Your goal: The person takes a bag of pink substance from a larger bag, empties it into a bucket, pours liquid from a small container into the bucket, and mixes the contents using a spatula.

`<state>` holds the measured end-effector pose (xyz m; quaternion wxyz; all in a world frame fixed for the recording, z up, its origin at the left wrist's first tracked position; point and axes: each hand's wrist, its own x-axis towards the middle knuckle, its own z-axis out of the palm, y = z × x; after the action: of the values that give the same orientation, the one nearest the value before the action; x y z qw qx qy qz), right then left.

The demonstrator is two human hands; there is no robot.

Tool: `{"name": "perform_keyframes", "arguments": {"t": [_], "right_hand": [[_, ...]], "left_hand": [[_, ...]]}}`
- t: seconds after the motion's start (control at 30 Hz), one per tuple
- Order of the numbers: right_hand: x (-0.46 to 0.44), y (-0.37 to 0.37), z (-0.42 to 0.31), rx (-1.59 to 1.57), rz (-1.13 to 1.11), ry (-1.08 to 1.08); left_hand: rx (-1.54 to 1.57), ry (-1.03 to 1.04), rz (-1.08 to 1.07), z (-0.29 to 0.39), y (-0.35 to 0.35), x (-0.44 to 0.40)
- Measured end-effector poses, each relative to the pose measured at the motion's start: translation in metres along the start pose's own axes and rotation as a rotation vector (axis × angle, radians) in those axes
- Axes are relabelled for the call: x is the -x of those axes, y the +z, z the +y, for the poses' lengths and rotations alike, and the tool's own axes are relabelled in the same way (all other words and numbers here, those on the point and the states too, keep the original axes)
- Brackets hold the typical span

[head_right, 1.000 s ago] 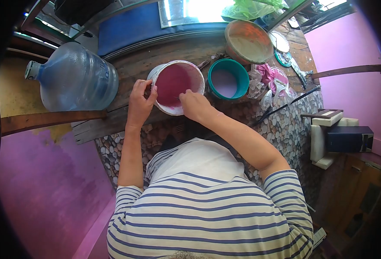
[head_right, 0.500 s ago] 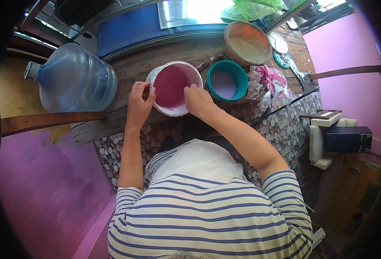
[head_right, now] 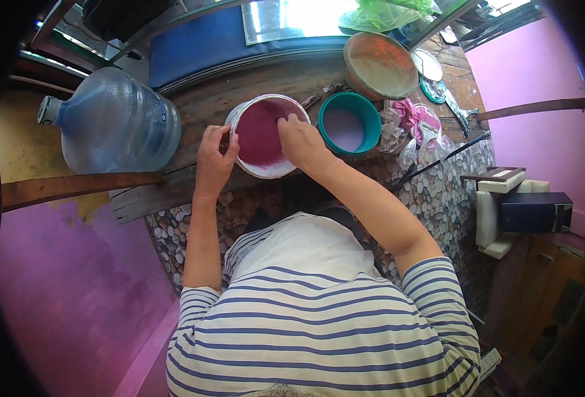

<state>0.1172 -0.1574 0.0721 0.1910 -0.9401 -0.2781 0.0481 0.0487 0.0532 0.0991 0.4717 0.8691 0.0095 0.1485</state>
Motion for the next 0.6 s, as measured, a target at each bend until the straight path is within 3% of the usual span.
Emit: {"name": "perform_keyframes", "arguments": {"t": [0.23, 0.33, 0.47, 0.53, 0.6], "right_hand": [[0.017, 0.006, -0.001, -0.100, -0.074, -0.114], [-0.001, 0.003, -0.004, -0.017, 0.023, 0.010], [-0.013, 0.009, -0.008, 0.019, 0.067, 0.001], [-0.001, 0.011, -0.018, 0.032, -0.013, -0.163], [0.011, 0.006, -0.019, 0.048, -0.059, -0.170]], "left_hand": [[-0.053, 0.032, 0.032, -0.004, 0.003, 0.001], [-0.058, 0.028, 0.028, -0.004, 0.002, 0.001], [-0.067, 0.040, 0.027, -0.006, 0.003, 0.002], [-0.069, 0.029, 0.027, -0.008, 0.002, 0.001], [-0.067, 0.013, 0.032, -0.009, 0.001, 0.001]]}}
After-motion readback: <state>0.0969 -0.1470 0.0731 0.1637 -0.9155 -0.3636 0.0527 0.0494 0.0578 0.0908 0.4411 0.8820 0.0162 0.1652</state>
